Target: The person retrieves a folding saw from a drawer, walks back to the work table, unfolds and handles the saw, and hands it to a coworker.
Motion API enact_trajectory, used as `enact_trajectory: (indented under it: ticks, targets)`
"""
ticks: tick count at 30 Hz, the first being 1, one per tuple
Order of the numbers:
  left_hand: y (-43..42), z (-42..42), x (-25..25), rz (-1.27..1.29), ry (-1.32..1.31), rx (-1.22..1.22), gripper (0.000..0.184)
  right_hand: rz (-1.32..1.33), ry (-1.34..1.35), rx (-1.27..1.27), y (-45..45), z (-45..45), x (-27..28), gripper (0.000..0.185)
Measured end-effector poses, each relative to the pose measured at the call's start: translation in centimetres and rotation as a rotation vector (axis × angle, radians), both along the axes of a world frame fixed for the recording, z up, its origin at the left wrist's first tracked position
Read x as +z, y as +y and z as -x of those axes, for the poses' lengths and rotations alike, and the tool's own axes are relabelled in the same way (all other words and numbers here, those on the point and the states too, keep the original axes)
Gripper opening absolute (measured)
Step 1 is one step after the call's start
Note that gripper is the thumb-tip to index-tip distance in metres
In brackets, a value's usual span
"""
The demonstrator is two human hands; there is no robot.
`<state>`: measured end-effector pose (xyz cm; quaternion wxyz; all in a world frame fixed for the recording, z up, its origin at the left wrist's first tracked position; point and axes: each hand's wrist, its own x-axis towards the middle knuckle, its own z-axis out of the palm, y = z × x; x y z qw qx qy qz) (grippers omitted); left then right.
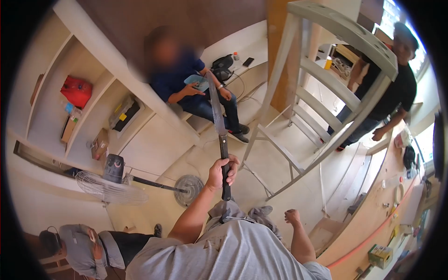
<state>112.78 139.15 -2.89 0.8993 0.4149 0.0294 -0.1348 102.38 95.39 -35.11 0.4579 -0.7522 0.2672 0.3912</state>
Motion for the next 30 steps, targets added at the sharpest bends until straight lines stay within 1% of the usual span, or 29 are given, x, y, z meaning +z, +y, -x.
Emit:
enact_trajectory:
  ticks: [1, 3, 4, 5, 6, 7, 8, 9, 10, 12, 13, 14, 15, 18, 21, 23, 25, 29, 30]
  targets:
    - [-0.3, 0.2, 0.1, 0.013, -0.018, -0.034, 0.046, -0.001, -0.006, -0.02, -1.7, 1.2, -0.4, 0.03]
    - [-0.8, 0.6, 0.5, 0.005, -0.035, -0.076, 0.048, -0.048, 0.011, -0.187, -4.5, 4.2, -1.1, 0.029]
    - [-1.0, 0.9, 0.7, -0.001, -0.048, -0.099, 0.051, -0.049, 0.004, -0.202, -5.2, 5.6, -0.8, 0.029]
    - [-1.2, 1.1, 0.9, 0.0, -0.055, -0.115, 0.051, -0.012, 0.002, -0.275, -5.9, 7.3, -0.5, 0.028]
    - [-1.3, 1.3, 1.2, -0.006, -0.065, -0.149, 0.057, 0.028, 0.0, -0.348, -6.4, 8.9, -0.2, 0.027]
    - [-1.6, 1.5, 1.6, -0.01, -0.076, -0.182, 0.063, 0.032, -0.009, -0.364, -6.6, 10.5, -0.4, 0.027]
    - [-1.8, 2.0, 2.1, -0.003, -0.084, -0.197, 0.063, 0.044, -0.007, -0.423, -6.8, 12.4, -0.5, 0.025]
    - [-2.1, 2.5, 2.8, -0.041, -0.077, -0.196, 0.068, 0.057, -0.003, -0.48, -6.9, 14.5, -0.8, 0.023]
    - [-2.1, 3.1, 3.2, -0.078, -0.068, -0.193, 0.073, 0.067, -0.01, -0.49, -6.7, 16.9, -1.9, 0.023]
    - [-1.9, 4.3, 3.5, -0.085, -0.075, -0.187, 0.072, -0.05, -0.029, -0.565, -6.2, 21.2, -4.5, 0.018]
    - [-1.8, 4.8, 3.5, -0.102, -0.074, -0.171, 0.072, -0.075, -0.089, -0.55, -5.3, 23.1, -4.4, 0.013]
    - [-1.6, 5.4, 3.5, -0.081, -0.077, -0.168, 0.072, -0.098, -0.146, -0.531, -3.3, 24.7, -4.0, 0.012]
    - [-1.3, 6.0, 3.5, -0.065, -0.1, -0.169, 0.07, -0.055, -0.172, -0.431, -1.8, 26.2, -3.1, 0.012]
    - [-0.1, 8.0, 2.9, -0.017, -0.128, -0.153, 0.066, 0.216, -0.132, -0.025, 1.4, 29.2, -0.2, 0.013]
    - [1.1, 10.4, 3.3, -0.023, -0.211, -0.159, 0.061, 0.348, -0.088, 0.158, 2.5, 30.5, 2.6, 0.014]
    - [1.8, 11.8, 3.2, -0.001, -0.217, -0.158, 0.061, 0.395, -0.063, 0.192, 2.3, 30.6, 4.2, 0.014]
    - [2.2, 12.7, 3.3, 0.021, -0.224, -0.17, 0.061, 0.411, -0.051, 0.169, 1.9, 30.4, 5.2, 0.015]
    - [3.1, 14.6, 3.6, -0.003, -0.243, -0.137, 0.059, 0.343, -0.087, -0.003, 1.8, 29.6, 7.1, 0.017]
    - [3.4, 15.0, 3.7, 0.002, -0.244, -0.13, 0.058, 0.289, -0.119, -0.101, 1.9, 29.3, 7.6, 0.019]
